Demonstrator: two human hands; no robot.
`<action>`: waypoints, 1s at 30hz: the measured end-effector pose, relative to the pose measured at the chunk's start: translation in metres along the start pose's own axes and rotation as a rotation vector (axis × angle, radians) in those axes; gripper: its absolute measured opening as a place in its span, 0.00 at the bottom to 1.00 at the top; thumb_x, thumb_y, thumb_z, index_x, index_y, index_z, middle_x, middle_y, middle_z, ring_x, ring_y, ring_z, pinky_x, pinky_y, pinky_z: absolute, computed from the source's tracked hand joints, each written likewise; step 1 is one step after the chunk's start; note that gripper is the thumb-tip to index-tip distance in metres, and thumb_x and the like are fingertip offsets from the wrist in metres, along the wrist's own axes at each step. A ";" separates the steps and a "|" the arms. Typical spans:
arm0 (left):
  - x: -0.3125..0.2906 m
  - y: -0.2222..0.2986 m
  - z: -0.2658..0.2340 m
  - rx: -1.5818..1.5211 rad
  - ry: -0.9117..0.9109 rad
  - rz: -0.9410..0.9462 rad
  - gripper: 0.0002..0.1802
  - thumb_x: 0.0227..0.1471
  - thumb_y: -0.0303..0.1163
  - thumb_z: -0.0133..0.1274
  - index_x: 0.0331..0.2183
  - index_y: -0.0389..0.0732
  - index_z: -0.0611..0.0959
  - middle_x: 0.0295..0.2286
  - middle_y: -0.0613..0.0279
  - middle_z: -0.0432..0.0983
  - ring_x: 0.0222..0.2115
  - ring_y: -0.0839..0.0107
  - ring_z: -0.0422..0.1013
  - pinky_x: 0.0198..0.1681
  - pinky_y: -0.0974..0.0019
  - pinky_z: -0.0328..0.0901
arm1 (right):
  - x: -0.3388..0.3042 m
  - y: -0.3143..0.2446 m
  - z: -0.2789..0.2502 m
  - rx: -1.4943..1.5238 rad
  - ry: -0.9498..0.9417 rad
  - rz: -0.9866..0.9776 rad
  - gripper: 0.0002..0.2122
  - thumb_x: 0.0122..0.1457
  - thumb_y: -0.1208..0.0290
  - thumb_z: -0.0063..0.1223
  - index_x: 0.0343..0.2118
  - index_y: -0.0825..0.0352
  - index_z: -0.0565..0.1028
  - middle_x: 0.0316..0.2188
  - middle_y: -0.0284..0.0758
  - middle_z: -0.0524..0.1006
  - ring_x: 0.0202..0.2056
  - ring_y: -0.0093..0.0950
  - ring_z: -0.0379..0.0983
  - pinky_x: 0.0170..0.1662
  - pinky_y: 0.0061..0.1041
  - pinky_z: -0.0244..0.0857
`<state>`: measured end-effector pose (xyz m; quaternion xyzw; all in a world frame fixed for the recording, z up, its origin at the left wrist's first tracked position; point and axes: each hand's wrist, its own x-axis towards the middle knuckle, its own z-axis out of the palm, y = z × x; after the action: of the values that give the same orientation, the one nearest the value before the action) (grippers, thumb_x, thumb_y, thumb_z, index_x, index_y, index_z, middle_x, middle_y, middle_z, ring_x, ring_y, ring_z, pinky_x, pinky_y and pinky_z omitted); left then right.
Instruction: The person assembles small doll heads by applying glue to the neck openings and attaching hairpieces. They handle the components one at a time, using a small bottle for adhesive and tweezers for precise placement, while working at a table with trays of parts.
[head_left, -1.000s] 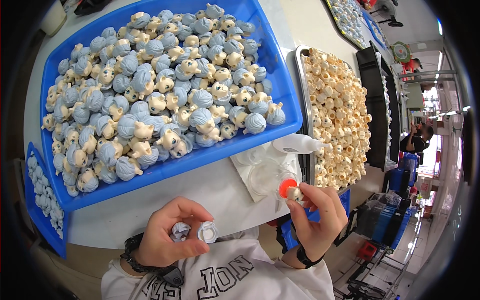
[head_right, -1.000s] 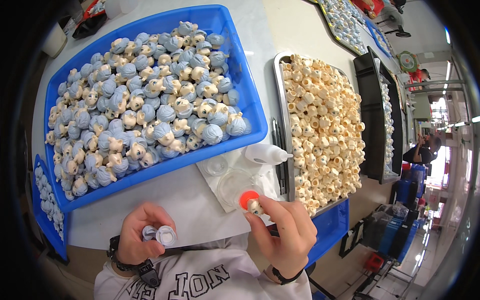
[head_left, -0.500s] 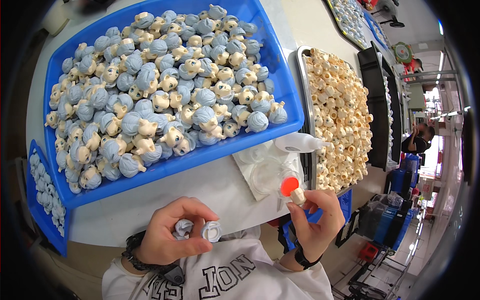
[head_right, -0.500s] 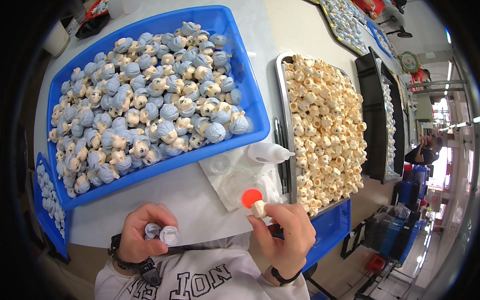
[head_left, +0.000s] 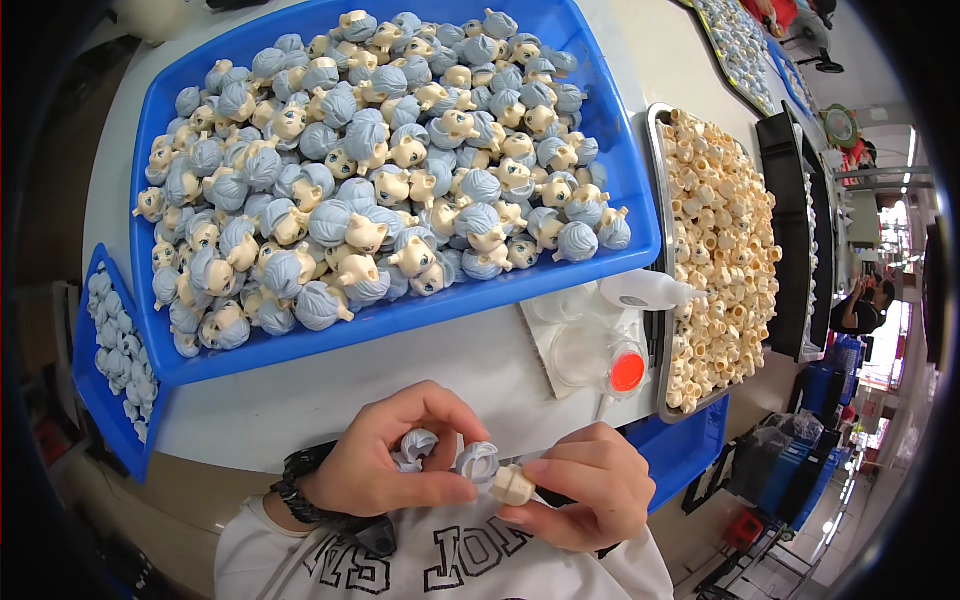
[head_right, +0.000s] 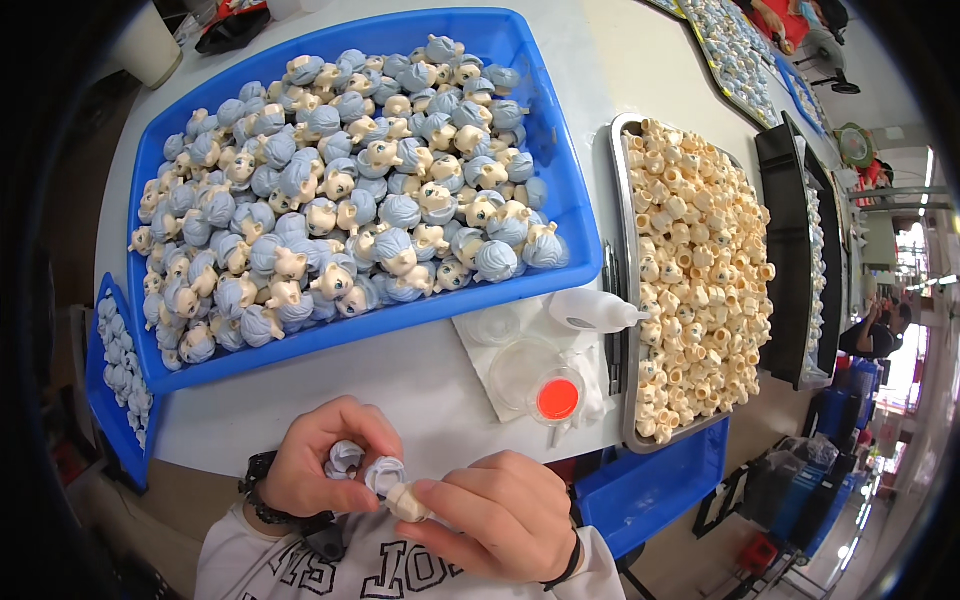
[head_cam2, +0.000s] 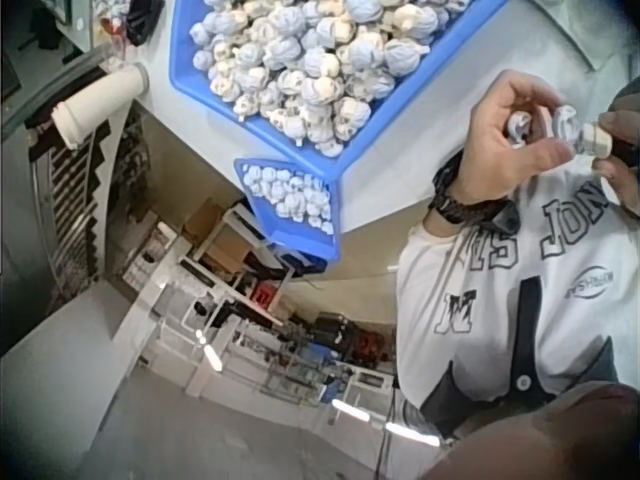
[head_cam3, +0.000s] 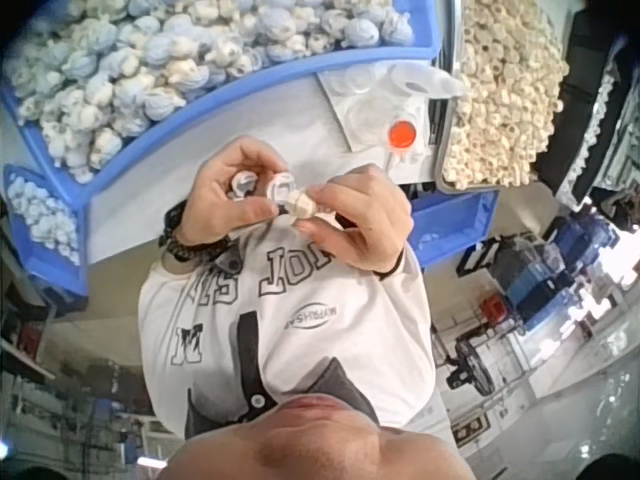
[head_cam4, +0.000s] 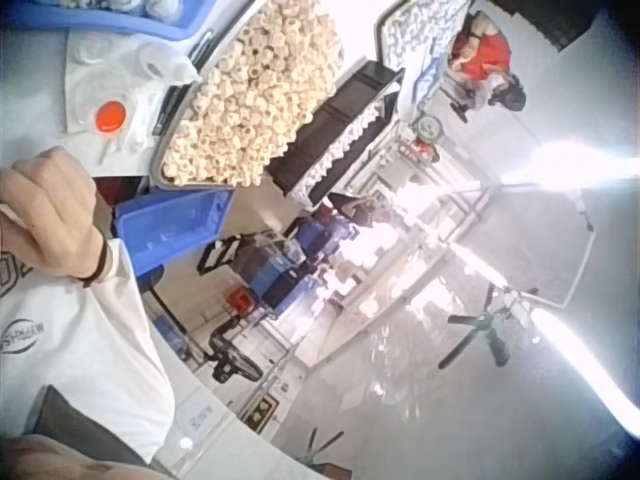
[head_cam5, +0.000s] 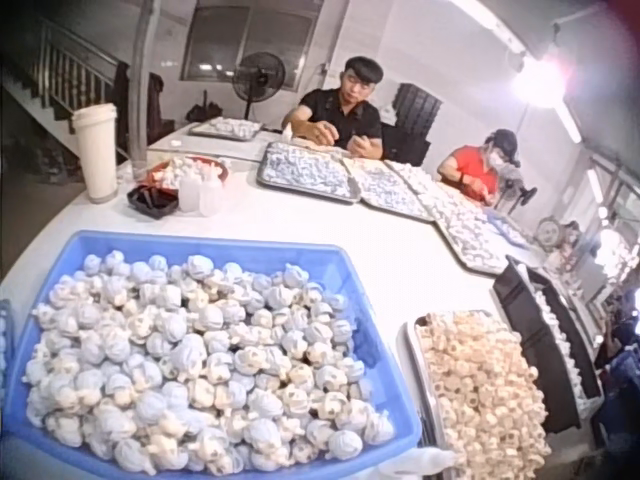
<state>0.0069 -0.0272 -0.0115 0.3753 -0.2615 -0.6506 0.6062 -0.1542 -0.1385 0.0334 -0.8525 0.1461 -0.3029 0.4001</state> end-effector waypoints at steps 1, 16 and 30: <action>0.000 -0.001 0.000 -0.006 -0.003 0.003 0.21 0.40 0.25 0.61 0.38 0.36 0.72 0.22 0.70 0.67 0.20 0.86 0.61 0.24 0.80 0.55 | 0.001 0.000 0.000 -0.016 -0.027 0.017 0.17 0.35 0.71 0.67 0.29 0.69 0.74 0.20 0.32 0.73 0.17 0.25 0.67 0.18 0.20 0.58; -0.004 0.006 0.005 -0.139 0.011 -0.155 0.27 0.42 0.25 0.61 0.43 0.35 0.67 0.31 0.66 0.71 0.25 0.86 0.63 0.29 0.80 0.58 | -0.003 0.003 0.005 -0.083 -0.102 -0.021 0.20 0.33 0.64 0.68 0.30 0.68 0.76 0.19 0.31 0.72 0.16 0.23 0.64 0.17 0.19 0.55; 0.003 0.011 0.013 0.128 0.047 -0.283 0.21 0.43 0.33 0.60 0.38 0.33 0.73 0.39 0.62 0.66 0.28 0.83 0.65 0.33 0.78 0.60 | -0.014 0.014 0.015 -0.214 -0.040 -0.035 0.15 0.32 0.70 0.62 0.24 0.69 0.73 0.14 0.28 0.62 0.14 0.22 0.59 0.15 0.21 0.47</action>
<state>0.0029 -0.0326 0.0045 0.4612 -0.2330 -0.7026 0.4893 -0.1555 -0.1317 0.0093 -0.8987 0.1546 -0.2755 0.3040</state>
